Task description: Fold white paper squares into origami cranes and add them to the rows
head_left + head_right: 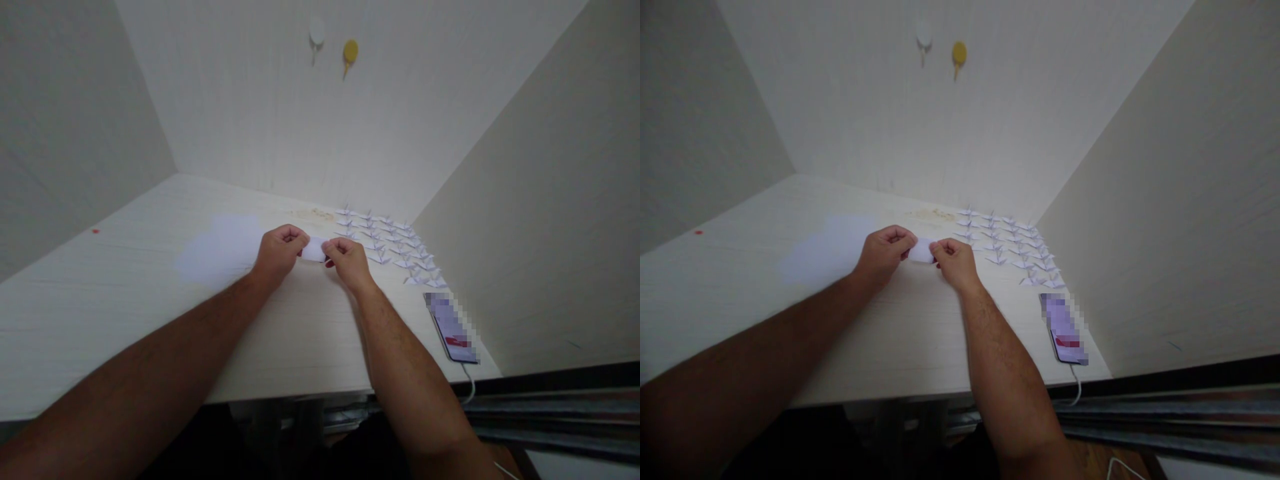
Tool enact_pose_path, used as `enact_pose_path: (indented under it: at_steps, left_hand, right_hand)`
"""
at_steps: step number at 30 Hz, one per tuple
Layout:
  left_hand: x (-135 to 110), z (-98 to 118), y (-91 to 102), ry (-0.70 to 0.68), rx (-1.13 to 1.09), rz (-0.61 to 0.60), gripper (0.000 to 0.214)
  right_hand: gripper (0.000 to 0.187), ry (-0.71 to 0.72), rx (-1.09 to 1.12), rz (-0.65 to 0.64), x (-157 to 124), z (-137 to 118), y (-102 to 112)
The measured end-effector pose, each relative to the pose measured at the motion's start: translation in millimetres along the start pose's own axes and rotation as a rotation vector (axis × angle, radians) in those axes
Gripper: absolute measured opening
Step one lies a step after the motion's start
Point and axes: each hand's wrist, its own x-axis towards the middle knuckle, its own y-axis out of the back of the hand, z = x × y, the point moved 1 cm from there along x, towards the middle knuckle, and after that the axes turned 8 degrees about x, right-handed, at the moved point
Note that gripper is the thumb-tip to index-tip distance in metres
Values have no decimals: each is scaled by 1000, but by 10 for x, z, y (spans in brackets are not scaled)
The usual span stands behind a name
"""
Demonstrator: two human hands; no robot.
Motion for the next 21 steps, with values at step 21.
enact_pose_path:
  at_steps: [21]
  left_hand:
    - [25,-14,-7,82,-143,79,12]
  right_hand:
    - [31,41,-102,-102,-33,4,-7]
